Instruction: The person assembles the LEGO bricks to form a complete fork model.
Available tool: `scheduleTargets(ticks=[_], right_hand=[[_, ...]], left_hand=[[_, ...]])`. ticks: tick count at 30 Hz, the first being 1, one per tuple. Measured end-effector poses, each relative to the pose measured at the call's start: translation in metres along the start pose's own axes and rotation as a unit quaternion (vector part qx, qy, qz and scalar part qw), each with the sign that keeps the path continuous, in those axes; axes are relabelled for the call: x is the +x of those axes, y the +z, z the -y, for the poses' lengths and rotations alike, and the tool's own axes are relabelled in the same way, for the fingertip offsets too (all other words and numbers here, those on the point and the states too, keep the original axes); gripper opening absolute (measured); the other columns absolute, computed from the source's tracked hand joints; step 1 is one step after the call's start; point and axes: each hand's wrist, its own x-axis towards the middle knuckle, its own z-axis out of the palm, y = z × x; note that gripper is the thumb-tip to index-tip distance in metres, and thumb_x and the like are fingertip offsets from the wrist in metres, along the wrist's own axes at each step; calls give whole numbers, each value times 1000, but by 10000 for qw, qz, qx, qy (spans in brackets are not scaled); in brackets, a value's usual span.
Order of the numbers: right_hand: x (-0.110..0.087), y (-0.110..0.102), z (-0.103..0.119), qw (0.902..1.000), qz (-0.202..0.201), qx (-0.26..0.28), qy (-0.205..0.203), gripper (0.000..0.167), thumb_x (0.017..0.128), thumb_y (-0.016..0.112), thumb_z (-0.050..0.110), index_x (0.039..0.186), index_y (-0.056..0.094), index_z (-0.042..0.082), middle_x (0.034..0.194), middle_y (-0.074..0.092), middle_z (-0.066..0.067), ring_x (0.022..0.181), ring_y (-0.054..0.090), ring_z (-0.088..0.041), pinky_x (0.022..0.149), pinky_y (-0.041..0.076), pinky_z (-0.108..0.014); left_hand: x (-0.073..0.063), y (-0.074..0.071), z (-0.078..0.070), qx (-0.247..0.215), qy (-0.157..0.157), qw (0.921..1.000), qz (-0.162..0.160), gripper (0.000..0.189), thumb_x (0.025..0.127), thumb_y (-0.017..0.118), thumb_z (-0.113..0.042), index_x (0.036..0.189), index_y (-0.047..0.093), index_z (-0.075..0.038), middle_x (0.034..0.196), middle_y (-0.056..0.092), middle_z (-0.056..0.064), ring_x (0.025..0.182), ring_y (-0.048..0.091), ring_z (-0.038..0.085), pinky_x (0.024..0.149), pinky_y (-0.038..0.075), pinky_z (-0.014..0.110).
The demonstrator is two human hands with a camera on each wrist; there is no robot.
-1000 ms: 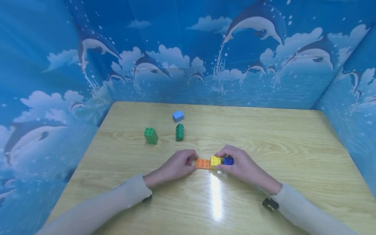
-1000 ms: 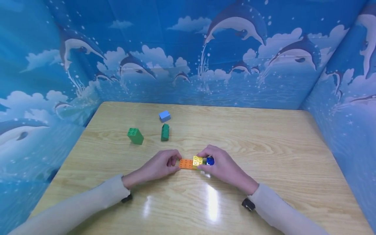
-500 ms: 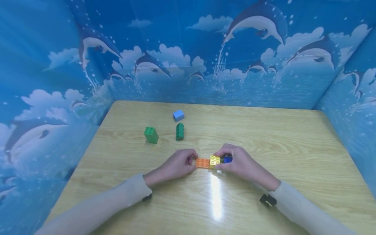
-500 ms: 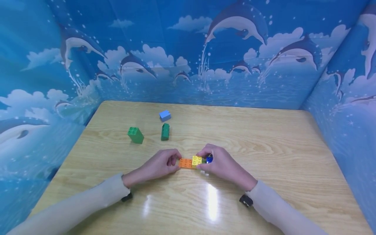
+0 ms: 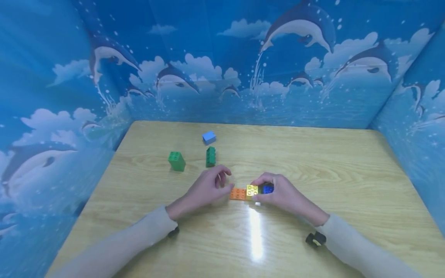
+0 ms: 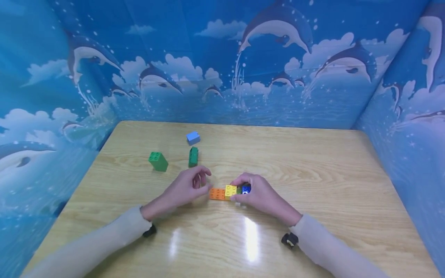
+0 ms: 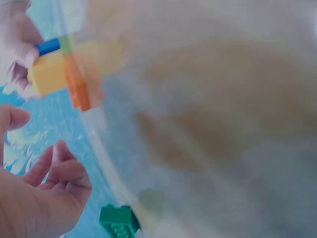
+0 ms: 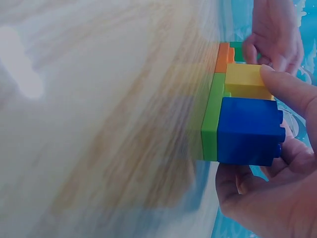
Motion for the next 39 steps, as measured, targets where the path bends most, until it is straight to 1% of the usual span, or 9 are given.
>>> scheduleTargets(ticks=[3, 6, 9, 13, 17, 22, 29, 35, 39], right_hand=[[0, 0, 0, 10000, -7, -39, -23, 35, 88, 94, 20, 119, 79, 13, 114, 74, 2, 106, 65, -22, 95, 57, -44], [-1, -1, 1, 10000, -24, -78, -8, 35, 88, 94, 19, 119, 79, 13, 114, 74, 2, 106, 65, -22, 93, 58, -41], [-2, -2, 1, 10000, -18, -58, 27, 35, 88, 93, 19, 119, 79, 12, 113, 73, 1, 102, 65, -23, 88, 59, -37], [-5, -1, 1, 9999, 33, 89, 56, 36, 89, 93, 19, 120, 78, 10, 113, 72, -1, 98, 64, -24, 80, 60, -33], [-6, 0, 2, 9999, 15, 124, 53, 37, 89, 93, 20, 120, 78, 10, 112, 72, -2, 97, 64, -25, 79, 60, -32], [-5, 2, 0, 9999, -22, 109, 12, 38, 88, 93, 21, 121, 78, 10, 114, 73, -1, 97, 64, -24, 79, 59, -32], [-4, 3, -1, 10000, -6, 64, 12, 37, 88, 94, 20, 121, 78, 12, 113, 73, 0, 98, 65, -23, 81, 61, -32], [-4, 1, 1, 10000, -3, 4, 5, 36, 89, 93, 20, 121, 78, 12, 115, 73, 1, 101, 65, -23, 84, 60, -33], [-4, 0, 1, 10000, -5, 25, 25, 37, 89, 93, 22, 121, 78, 13, 115, 73, 1, 102, 65, -22, 85, 60, -34]], left_hand=[[7, -8, -1, -122, 221, 9984, -504, 34, 97, 80, -18, 125, 70, -2, 103, 68, 8, 85, 63, 19, 74, 56, 35], [16, -16, 0, -131, 180, 9952, -955, 34, 99, 78, -19, 126, 69, -1, 113, 68, 13, 100, 64, 25, 87, 57, 43], [27, -24, 0, -81, 83, 9908, -1352, 34, 100, 76, -20, 127, 69, -1, 122, 67, 16, 113, 62, 32, 99, 53, 49], [43, -35, 0, -106, 36, 9861, -1659, 31, 102, 74, -19, 127, 68, -1, 128, 65, 17, 122, 58, 39, 104, 49, 55], [62, -46, -2, -231, -93, 9842, -1752, 34, 102, 72, -17, 130, 66, 0, 132, 64, 20, 125, 56, 43, 106, 48, 55], [81, -55, 0, -177, -549, 9819, -1807, 39, 104, 69, -21, 140, 64, -5, 143, 60, 16, 124, 52, 38, 98, 49, 54], [103, -52, 17, 336, -966, 9762, -1913, 46, 104, 68, -21, 146, 62, -3, 156, 55, 14, 145, 40, 41, 114, 40, 58], [113, -51, 23, 803, -1518, 9662, -1920, 52, 101, 73, -21, 149, 61, -5, 155, 52, 16, 140, 40, 43, 107, 42, 60], [116, -53, 23, 939, -1919, 9609, -1762, 58, 102, 74, -22, 154, 55, -5, 160, 43, 18, 141, 38, 44, 108, 42, 61]])
